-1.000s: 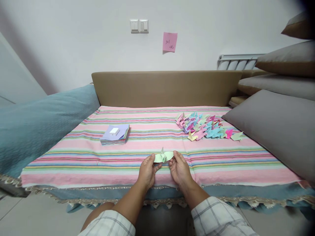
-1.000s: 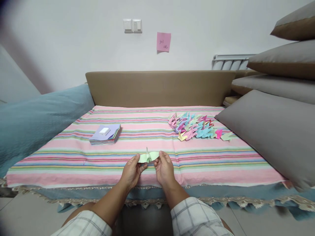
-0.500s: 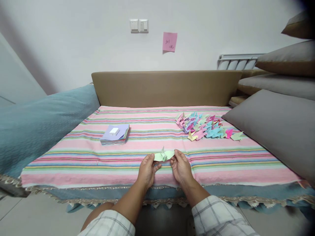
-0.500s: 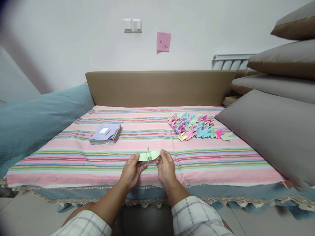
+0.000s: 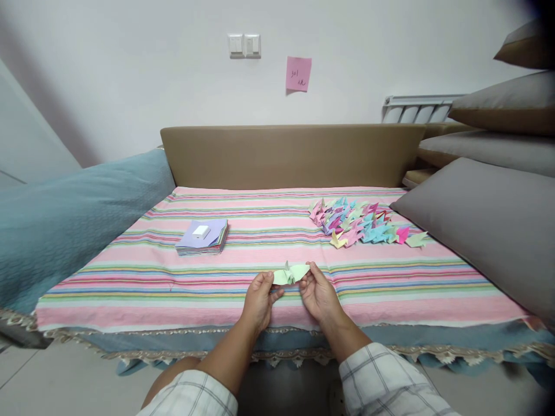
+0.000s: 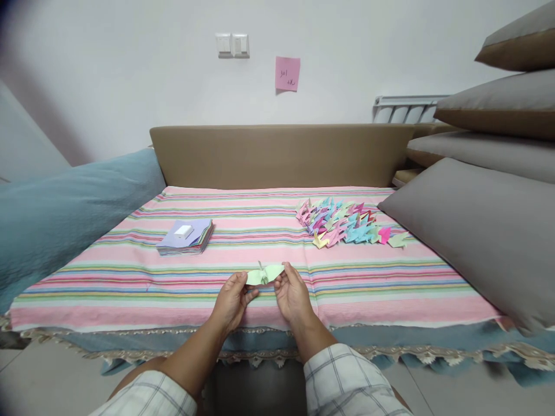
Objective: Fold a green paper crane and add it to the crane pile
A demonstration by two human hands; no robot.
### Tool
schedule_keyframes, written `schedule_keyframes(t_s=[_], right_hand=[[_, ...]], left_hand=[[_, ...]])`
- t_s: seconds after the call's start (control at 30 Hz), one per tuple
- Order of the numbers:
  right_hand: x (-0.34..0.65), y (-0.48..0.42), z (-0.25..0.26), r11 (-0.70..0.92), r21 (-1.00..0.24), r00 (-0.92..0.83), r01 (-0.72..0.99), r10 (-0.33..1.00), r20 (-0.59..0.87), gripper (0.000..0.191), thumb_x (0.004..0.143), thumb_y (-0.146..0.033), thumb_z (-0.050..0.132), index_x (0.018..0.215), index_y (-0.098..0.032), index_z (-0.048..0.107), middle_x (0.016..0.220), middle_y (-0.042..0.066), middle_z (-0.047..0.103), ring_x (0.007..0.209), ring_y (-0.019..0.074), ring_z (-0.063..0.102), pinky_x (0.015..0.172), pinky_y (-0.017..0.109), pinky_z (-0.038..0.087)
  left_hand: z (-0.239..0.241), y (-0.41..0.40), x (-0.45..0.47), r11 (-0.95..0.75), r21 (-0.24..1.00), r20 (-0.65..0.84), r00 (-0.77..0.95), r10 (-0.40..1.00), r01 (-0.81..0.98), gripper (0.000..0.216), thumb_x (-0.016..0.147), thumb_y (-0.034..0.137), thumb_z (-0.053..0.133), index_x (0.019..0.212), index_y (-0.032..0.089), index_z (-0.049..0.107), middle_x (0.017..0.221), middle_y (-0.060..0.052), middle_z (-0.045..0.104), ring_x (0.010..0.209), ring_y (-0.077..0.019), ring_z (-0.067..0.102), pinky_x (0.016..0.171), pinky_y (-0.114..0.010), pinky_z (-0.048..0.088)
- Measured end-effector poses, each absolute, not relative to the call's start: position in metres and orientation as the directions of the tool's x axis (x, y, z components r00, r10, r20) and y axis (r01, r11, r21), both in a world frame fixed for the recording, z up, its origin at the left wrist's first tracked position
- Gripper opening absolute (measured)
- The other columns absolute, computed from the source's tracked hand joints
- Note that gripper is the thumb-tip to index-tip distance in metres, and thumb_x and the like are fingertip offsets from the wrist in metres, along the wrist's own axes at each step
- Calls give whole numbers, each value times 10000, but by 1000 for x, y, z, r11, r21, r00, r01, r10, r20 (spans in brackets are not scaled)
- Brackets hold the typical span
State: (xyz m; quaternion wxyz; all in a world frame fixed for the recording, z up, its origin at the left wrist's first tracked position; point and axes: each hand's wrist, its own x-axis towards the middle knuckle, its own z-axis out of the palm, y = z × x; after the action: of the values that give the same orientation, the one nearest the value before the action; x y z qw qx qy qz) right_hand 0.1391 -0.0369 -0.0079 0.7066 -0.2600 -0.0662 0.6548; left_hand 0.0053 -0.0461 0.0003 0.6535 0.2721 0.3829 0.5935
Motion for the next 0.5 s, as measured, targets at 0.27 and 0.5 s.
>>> schedule_keyframes(t_s=[0.27, 0.5], right_hand=[[142, -36, -10, 2, -469, 125, -883, 965, -231, 204, 655, -210, 774, 692, -172, 577, 533, -76, 562, 457, 37, 533, 394, 104, 449], [143, -35, -9, 6, -472, 136, -882, 961, -242, 226, 647, -226, 780, 686, -173, 564, 516, -78, 545, 444, 39, 522, 384, 105, 444]], left_hand=[[-2, -47, 5, 143, 826, -171, 1, 985, -545, 361, 572, 404, 789, 700, 151, 565, 670, 28, 564, 620, -71, 520, 569, -201, 532], [-1, -47, 5, 159, 826, -182, 11, 983, -541, 369, 557, 406, 796, 701, 149, 575, 690, 15, 582, 619, -75, 525, 566, -203, 529]])
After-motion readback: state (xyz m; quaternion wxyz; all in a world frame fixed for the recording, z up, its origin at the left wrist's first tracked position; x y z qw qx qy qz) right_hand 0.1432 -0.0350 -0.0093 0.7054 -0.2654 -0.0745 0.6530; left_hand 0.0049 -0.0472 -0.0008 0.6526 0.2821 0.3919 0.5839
